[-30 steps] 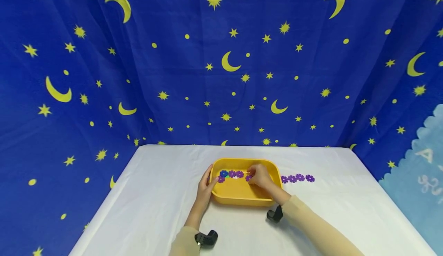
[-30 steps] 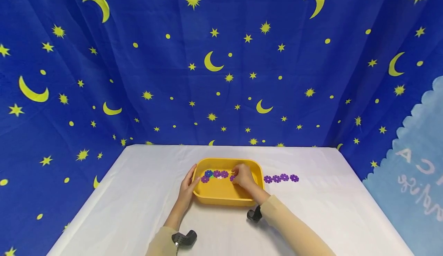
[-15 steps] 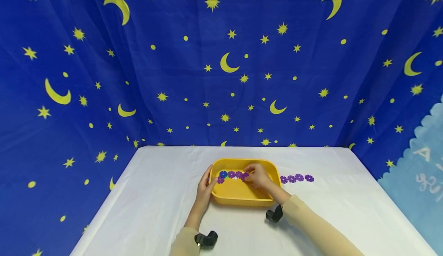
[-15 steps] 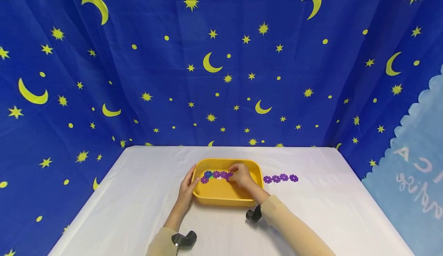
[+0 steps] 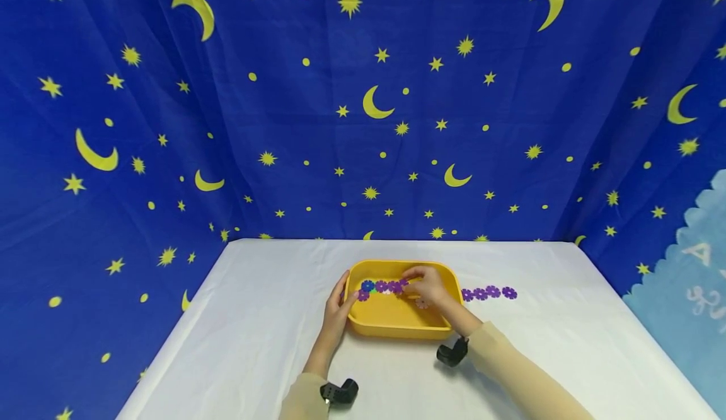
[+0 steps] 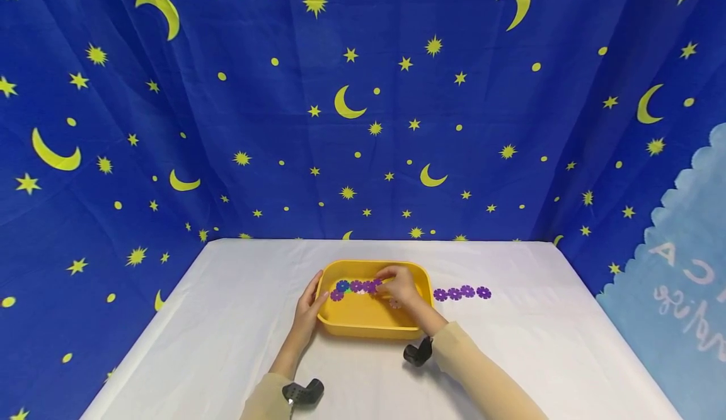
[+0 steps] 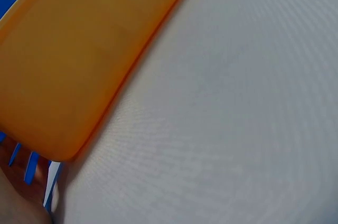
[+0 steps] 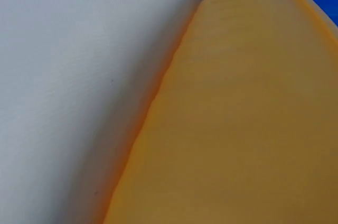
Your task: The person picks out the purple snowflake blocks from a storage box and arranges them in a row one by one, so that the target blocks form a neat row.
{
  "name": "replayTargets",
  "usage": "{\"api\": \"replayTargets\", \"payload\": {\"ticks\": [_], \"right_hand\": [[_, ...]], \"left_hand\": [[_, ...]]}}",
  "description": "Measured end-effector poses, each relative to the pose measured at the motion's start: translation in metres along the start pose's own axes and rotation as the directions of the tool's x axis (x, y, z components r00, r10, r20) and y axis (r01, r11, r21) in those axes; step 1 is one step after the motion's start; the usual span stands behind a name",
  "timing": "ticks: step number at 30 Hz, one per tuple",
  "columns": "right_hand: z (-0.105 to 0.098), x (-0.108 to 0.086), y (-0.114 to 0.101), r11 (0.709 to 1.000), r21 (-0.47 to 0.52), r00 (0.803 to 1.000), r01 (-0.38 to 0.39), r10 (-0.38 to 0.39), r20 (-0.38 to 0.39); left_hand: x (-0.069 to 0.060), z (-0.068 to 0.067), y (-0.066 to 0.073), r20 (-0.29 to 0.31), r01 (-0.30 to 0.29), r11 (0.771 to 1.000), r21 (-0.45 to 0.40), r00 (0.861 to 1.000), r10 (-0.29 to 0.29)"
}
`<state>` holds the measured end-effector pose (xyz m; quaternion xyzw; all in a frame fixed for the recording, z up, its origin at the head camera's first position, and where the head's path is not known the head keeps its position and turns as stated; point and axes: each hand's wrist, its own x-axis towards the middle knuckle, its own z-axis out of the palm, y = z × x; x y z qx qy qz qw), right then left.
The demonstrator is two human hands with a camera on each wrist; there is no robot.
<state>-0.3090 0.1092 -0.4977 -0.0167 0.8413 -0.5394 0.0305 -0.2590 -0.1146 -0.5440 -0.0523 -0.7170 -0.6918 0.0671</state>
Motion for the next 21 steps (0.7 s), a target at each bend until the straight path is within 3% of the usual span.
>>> {"api": "replayTargets", "payload": {"ticks": [8, 14, 18, 21], "right_hand": [[-0.014, -0.004, -0.006, 0.999, 0.001, 0.992, 0.048, -0.047, -0.113], [-0.031, -0.013, -0.006, 0.991, 0.106, 0.986, 0.080, -0.063, -0.154], [-0.043, -0.018, -0.004, 0.984, 0.166, 0.981, 0.062, -0.030, -0.189], [-0.052, -0.023, -0.002, 0.979, 0.202, 0.977, 0.028, 0.015, -0.211]], "left_hand": [[0.001, 0.000, -0.002, 0.008, 0.009, 1.000, -0.011, 1.000, -0.009], [-0.004, -0.002, 0.015, 0.012, 0.012, 1.000, -0.002, 1.000, -0.012], [-0.009, -0.002, 0.028, 0.028, 0.012, 1.000, -0.005, 1.000, -0.012], [-0.007, -0.001, 0.022, 0.021, 0.029, 1.000, -0.013, 0.999, -0.028]]}}
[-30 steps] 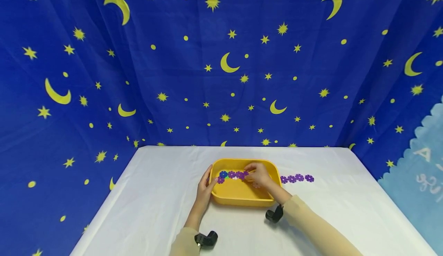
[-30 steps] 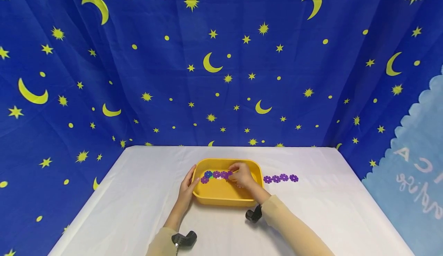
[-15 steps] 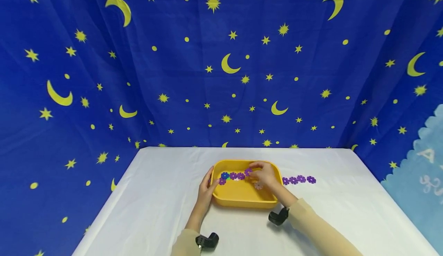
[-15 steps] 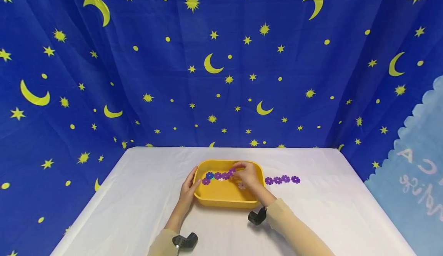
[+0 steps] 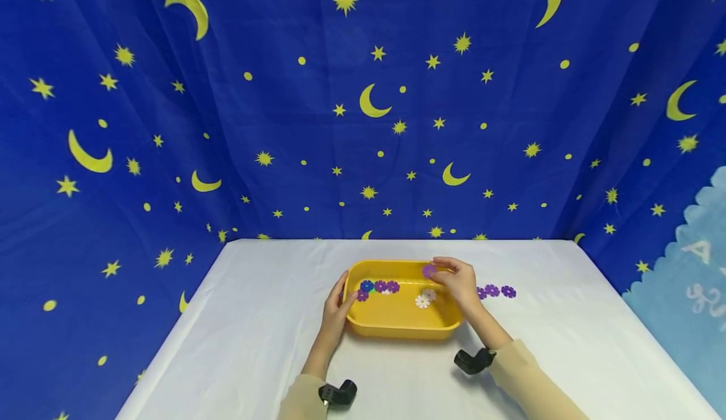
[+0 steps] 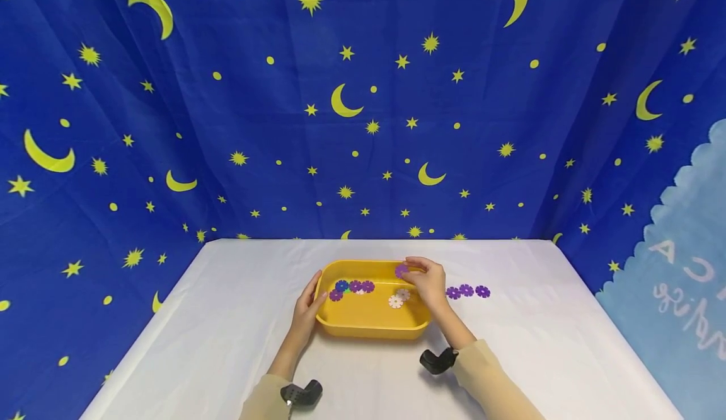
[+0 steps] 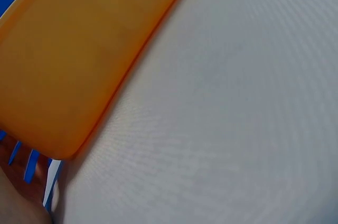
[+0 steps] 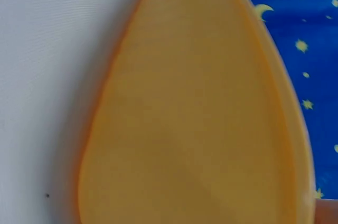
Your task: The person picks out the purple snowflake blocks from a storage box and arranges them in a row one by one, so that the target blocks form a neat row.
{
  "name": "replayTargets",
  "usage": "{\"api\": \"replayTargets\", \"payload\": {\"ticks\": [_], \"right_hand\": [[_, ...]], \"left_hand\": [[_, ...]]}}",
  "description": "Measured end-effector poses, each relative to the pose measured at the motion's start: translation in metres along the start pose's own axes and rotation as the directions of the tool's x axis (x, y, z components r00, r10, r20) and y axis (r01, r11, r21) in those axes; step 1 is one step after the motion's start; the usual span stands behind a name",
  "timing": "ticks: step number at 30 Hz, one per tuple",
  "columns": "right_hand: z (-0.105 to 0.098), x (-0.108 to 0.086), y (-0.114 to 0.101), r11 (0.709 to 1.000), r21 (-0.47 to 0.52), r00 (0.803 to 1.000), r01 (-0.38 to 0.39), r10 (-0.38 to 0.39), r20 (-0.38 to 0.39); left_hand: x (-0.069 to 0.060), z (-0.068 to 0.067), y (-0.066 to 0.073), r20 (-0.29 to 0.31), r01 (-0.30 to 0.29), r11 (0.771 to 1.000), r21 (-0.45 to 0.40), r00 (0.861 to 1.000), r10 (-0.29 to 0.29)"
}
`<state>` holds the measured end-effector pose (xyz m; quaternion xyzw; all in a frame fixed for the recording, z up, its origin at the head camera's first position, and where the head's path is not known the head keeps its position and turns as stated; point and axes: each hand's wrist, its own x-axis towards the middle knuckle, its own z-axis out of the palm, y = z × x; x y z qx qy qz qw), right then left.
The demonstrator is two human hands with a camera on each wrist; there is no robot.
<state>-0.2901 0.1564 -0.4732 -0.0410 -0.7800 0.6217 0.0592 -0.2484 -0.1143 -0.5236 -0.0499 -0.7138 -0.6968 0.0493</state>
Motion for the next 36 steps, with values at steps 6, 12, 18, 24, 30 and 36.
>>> {"api": "replayTargets", "payload": {"ticks": [6, 12, 18, 24, 30, 36], "right_hand": [[-0.018, -0.003, 0.000, 0.996, 0.080, 0.996, -0.049, 0.054, -0.073], [-0.041, -0.004, 0.009, 0.976, 0.218, 0.982, -0.019, 0.059, -0.179], [-0.064, -0.001, 0.020, 0.959, 0.283, 0.959, 0.005, 0.076, -0.273], [-0.083, 0.003, 0.026, 0.968, 0.252, 0.933, -0.019, 0.108, -0.344], [-0.103, 0.006, 0.037, 0.967, 0.254, 0.902, -0.017, 0.125, -0.414], [-0.121, 0.005, 0.047, 0.960, 0.281, 0.874, -0.018, 0.151, -0.461]], "left_hand": [[0.007, 0.001, -0.020, -0.025, -0.009, 1.000, 0.019, 1.000, 0.009], [0.007, 0.002, -0.021, -0.012, -0.006, 1.000, 0.011, 1.000, 0.006], [0.001, 0.000, -0.003, 0.009, 0.013, 1.000, 0.004, 1.000, -0.014], [-0.006, -0.001, 0.012, 0.018, -0.002, 1.000, 0.022, 1.000, 0.001], [-0.005, 0.000, 0.013, 0.018, 0.004, 1.000, 0.017, 1.000, -0.004], [-0.005, 0.000, 0.012, 0.023, 0.011, 1.000, 0.014, 1.000, -0.011]]}}
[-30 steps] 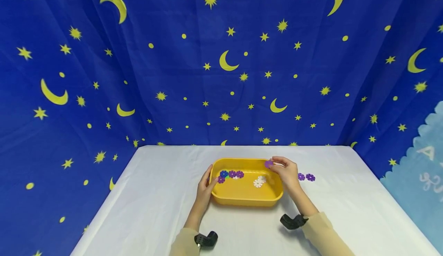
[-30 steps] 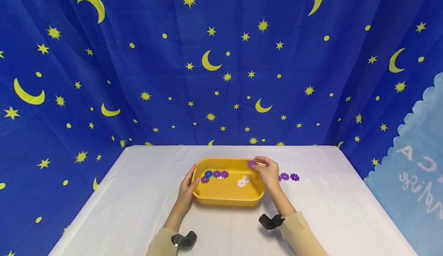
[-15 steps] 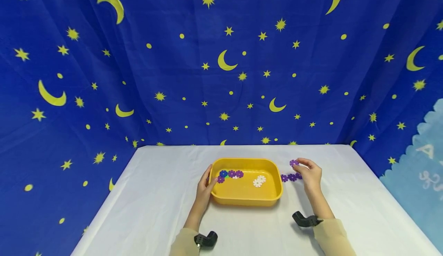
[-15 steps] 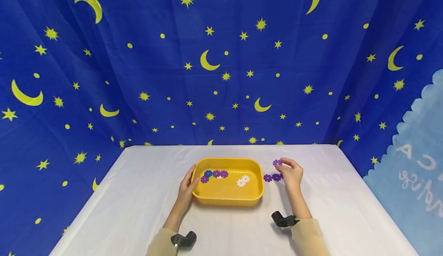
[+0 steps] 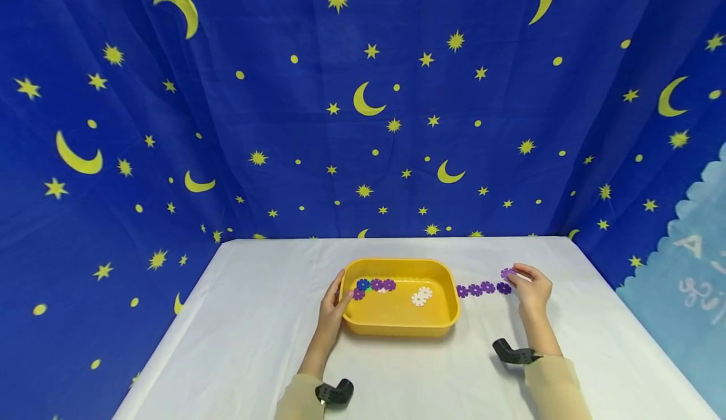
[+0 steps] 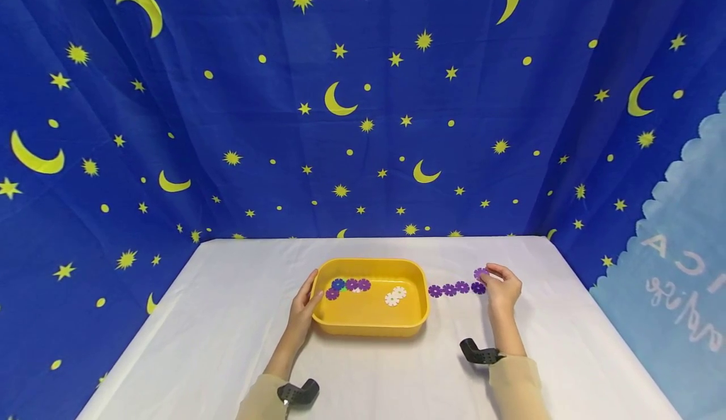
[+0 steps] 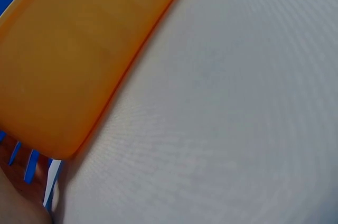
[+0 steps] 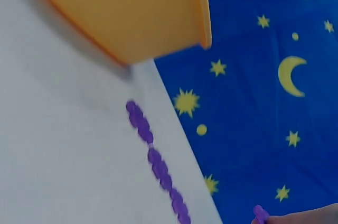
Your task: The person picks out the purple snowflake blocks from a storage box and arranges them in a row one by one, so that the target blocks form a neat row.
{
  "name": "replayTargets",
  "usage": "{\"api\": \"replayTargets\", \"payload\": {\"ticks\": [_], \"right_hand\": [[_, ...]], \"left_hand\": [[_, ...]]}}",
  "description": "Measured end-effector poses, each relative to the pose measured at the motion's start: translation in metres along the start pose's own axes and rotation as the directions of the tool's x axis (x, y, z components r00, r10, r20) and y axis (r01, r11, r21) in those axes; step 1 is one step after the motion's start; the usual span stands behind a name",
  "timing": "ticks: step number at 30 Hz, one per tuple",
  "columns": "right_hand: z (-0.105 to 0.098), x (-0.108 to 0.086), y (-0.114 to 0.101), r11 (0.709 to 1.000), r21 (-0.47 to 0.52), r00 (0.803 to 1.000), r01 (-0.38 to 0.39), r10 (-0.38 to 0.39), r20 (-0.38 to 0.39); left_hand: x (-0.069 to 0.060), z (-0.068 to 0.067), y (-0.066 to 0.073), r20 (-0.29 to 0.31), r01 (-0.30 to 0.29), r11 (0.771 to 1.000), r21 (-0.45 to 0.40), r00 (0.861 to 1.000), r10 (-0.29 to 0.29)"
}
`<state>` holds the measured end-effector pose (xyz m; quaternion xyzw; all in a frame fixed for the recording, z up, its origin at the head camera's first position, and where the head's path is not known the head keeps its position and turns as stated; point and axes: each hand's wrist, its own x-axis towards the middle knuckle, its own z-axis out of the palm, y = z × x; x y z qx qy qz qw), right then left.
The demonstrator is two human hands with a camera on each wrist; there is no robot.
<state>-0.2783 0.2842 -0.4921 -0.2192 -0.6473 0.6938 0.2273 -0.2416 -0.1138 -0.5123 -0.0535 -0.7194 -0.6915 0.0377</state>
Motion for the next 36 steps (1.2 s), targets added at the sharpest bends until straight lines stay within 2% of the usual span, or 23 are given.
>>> {"api": "replayTargets", "payload": {"ticks": [9, 16, 21, 25, 30, 36], "right_hand": [[-0.014, 0.011, 0.016, 0.998, -0.044, 0.998, -0.046, 0.044, -0.043], [-0.017, 0.012, 0.028, 0.978, -0.211, 0.995, -0.008, -0.012, -0.094], [-0.017, 0.012, 0.032, 0.978, -0.207, 0.990, -0.008, -0.021, -0.137], [-0.017, 0.013, 0.033, 0.978, -0.206, 0.991, -0.008, -0.019, -0.132], [-0.017, 0.013, 0.033, 0.957, -0.290, 0.987, 0.028, -0.073, -0.145], [-0.017, 0.011, 0.031, 0.940, -0.342, 0.979, -0.002, -0.068, -0.193]], "left_hand": [[0.000, -0.001, 0.000, -0.001, 0.010, 1.000, 0.001, 1.000, -0.010], [0.001, 0.000, 0.000, -0.002, 0.014, 1.000, -0.002, 1.000, -0.014], [0.000, 0.000, -0.001, 0.004, -0.003, 1.000, -0.007, 1.000, 0.003], [0.000, -0.001, -0.002, 0.014, -0.032, 0.999, -0.008, 0.999, 0.032], [-0.001, -0.001, -0.002, 0.017, -0.030, 0.999, -0.010, 0.999, 0.030], [-0.001, 0.000, -0.001, 0.013, -0.030, 0.999, -0.015, 0.999, 0.030]]}}
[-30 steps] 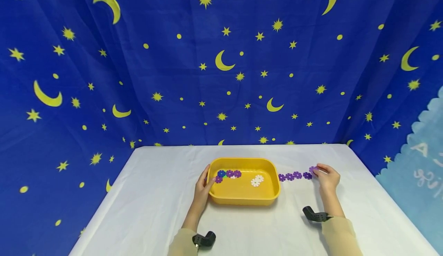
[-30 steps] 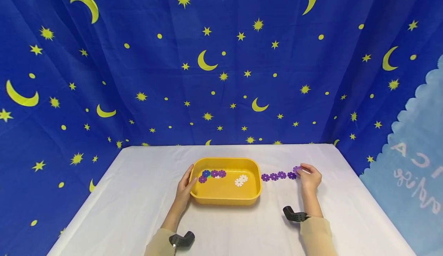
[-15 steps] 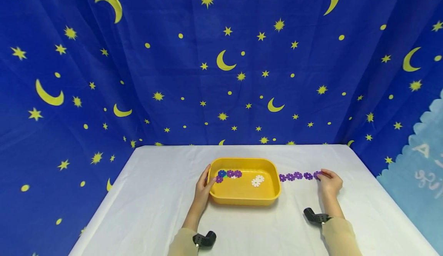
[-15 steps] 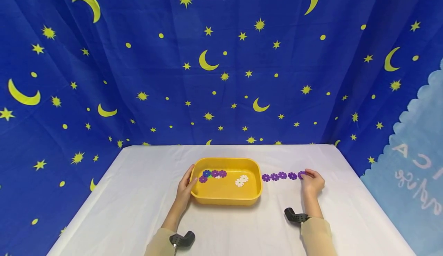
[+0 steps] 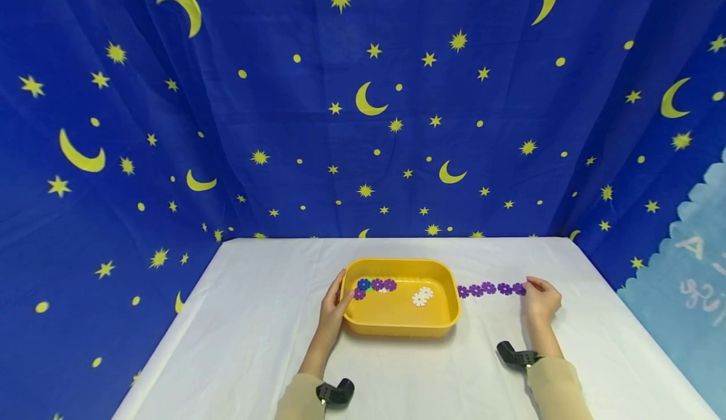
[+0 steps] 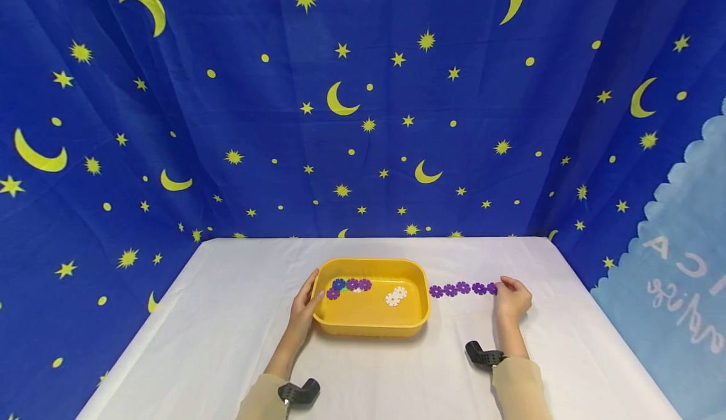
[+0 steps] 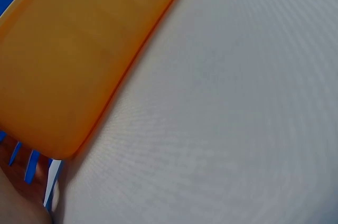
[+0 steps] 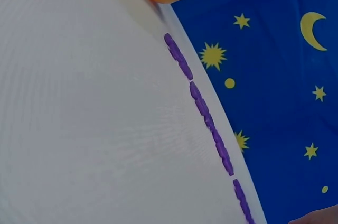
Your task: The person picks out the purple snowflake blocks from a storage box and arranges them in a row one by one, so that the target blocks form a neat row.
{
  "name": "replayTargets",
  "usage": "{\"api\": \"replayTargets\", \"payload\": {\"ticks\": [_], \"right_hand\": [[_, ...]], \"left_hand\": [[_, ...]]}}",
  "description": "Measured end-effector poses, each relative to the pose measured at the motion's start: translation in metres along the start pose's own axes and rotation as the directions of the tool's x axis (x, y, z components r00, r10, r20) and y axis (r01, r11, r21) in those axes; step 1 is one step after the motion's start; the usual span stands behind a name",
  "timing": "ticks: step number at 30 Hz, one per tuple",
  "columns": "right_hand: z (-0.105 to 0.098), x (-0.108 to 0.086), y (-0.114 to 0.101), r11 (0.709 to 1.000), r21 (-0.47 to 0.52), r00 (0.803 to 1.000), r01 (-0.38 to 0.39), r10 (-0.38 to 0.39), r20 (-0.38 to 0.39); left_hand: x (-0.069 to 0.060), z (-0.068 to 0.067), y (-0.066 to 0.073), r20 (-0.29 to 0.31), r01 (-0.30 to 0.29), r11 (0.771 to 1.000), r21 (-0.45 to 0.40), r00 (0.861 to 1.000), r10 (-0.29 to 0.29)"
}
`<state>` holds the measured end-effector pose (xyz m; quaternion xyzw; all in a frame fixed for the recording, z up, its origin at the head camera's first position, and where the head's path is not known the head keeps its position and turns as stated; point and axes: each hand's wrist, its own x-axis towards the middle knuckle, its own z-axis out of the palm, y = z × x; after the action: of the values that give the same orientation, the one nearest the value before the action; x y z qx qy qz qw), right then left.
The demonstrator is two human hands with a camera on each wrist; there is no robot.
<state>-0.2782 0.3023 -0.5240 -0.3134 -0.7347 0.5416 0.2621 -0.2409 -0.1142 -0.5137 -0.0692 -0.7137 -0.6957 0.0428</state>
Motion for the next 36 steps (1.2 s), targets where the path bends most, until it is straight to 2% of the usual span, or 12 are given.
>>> {"api": "replayTargets", "payload": {"ticks": [3, 6, 11, 14, 21, 26, 32, 36], "right_hand": [[0.000, -0.001, -0.002, 1.000, 0.004, 1.000, 0.000, 0.000, 0.006], [0.001, -0.003, -0.008, 0.997, 0.075, 0.999, 0.007, -0.009, 0.035], [0.008, -0.013, -0.025, 0.973, 0.229, 0.994, 0.003, -0.027, 0.102], [0.011, -0.023, -0.034, 0.967, 0.255, 0.987, -0.010, -0.032, 0.160], [0.022, -0.043, -0.050, 0.931, 0.364, 0.969, 0.008, -0.097, 0.226], [0.030, -0.057, -0.063, 0.939, 0.343, 0.951, 0.000, -0.106, 0.291], [0.051, -0.072, -0.080, 0.946, 0.323, 0.916, 0.029, -0.155, 0.370], [0.064, -0.083, -0.089, 0.955, 0.297, 0.895, 0.018, -0.148, 0.422]], "left_hand": [[0.000, 0.000, 0.001, 0.003, 0.004, 1.000, 0.002, 1.000, -0.004], [0.001, -0.001, 0.001, 0.001, 0.004, 1.000, 0.012, 1.000, -0.004], [0.001, -0.001, 0.001, -0.007, -0.009, 1.000, 0.025, 1.000, 0.009], [0.001, 0.000, -0.001, -0.002, -0.003, 1.000, 0.021, 1.000, 0.003], [-0.001, 0.002, -0.002, 0.007, 0.003, 1.000, 0.006, 1.000, -0.003], [-0.001, 0.001, -0.003, 0.008, -0.020, 1.000, 0.023, 1.000, 0.020], [0.000, -0.001, -0.001, -0.011, -0.010, 0.999, 0.042, 1.000, 0.011], [0.000, 0.000, 0.000, -0.011, -0.016, 0.999, 0.037, 1.000, 0.016]]}}
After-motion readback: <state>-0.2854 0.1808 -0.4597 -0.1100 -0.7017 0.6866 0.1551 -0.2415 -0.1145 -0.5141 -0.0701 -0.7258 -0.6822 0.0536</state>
